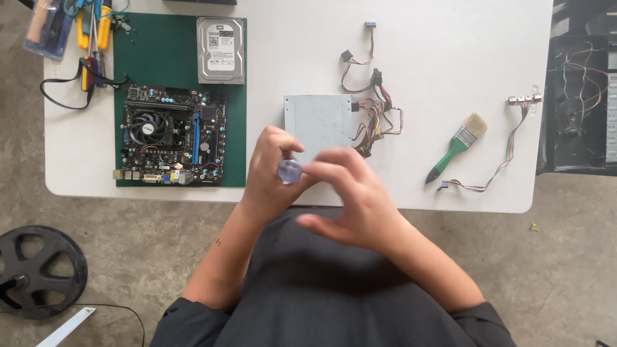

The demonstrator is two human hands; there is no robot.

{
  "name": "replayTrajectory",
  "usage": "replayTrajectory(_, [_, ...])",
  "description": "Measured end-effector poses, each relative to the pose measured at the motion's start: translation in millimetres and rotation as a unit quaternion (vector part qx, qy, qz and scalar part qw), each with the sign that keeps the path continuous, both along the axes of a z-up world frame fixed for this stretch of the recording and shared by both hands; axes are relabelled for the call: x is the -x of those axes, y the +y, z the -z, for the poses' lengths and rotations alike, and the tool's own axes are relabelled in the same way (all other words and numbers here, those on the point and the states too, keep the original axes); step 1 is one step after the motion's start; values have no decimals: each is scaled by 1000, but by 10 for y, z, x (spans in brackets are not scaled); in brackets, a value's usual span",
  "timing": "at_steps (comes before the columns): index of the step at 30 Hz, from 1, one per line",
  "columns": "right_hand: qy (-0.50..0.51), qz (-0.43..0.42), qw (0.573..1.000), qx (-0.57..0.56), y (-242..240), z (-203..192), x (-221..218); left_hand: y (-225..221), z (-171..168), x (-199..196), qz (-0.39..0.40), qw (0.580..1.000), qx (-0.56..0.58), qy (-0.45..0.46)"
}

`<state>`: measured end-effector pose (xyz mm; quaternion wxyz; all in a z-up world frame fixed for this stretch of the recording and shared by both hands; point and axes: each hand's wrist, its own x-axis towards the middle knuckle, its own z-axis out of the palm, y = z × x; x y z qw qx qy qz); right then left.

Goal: Disassembling a computer power supply unit and cleaning the dust off its metal casing using a brush.

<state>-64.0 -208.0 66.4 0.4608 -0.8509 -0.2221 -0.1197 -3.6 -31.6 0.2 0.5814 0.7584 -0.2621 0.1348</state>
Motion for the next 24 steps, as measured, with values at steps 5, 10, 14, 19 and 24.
replayTrajectory(5, [-128,41,980,147,98,-40,-273,17,92,1,31,999,-21,-20])
replayTrajectory(10, [-116,-8,980,161,18,-294,-389,291,-253,6,212,972,-22,103])
replayTrajectory(14, [9,-111,988,106,-41,-470,-435,312,-199,-33,127,987,-42,84])
replayTrajectory(19, [104,-72,989,76,23,-320,-414,117,-48,-58,-2,995,-80,61])
replayTrajectory(24, [-33,8,987,160,59,-241,-443,175,-187,17,118,982,-59,136])
